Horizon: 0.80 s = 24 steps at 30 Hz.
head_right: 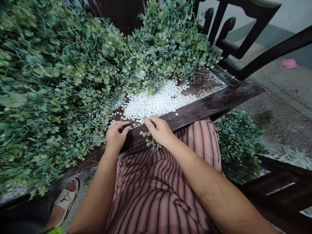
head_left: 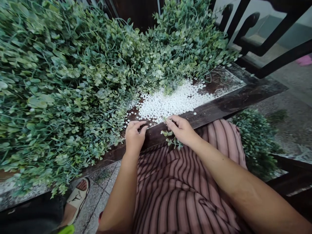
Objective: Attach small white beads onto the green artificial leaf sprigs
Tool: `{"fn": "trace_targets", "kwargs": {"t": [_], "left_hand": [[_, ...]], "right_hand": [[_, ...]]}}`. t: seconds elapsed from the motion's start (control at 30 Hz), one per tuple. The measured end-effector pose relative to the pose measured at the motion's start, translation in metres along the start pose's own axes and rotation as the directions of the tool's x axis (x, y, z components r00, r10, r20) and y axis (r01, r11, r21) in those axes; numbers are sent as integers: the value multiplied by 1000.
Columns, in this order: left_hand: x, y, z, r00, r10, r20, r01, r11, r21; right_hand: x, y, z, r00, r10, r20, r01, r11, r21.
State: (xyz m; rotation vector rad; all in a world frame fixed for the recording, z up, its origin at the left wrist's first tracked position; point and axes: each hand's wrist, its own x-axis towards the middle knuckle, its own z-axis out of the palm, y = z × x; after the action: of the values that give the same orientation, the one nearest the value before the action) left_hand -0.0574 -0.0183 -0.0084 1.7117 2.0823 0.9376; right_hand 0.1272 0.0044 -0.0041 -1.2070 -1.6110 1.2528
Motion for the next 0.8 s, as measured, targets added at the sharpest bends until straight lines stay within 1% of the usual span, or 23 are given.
{"fn": "trace_targets", "kwargs": {"t": [0.13, 0.23, 0.33, 0.43, 0.53, 0.63, 0.8], "left_hand": [[2, 6, 11, 996, 57, 68, -60, 997, 44], [7, 10, 16, 992, 74, 99, -80, 995, 60], [11, 9, 14, 992, 54, 113, -63, 995, 77], [12, 7, 10, 995, 32, 95, -43, 993, 110], [11, 7, 10, 995, 64, 73, -73, 990, 123], [10, 8, 12, 993, 87, 76, -95, 989, 111], [12, 9, 15, 990, 67, 124, -72, 997, 32]], "right_hand": [[0, 1, 3, 1000, 10, -14, -10, 1000, -30], [0, 2, 4, 1000, 21, -19, -21, 999, -34], [1, 1, 4, 999, 40, -14, -41, 999, -33], [1, -1, 4, 999, 45, -10, -45, 999, -15], [1, -3, 4, 999, 42, -8, -42, 999, 20], [1, -3, 4, 999, 52, -8, -52, 998, 26], [2, -3, 3, 997, 77, -2, -76, 997, 23]]}}
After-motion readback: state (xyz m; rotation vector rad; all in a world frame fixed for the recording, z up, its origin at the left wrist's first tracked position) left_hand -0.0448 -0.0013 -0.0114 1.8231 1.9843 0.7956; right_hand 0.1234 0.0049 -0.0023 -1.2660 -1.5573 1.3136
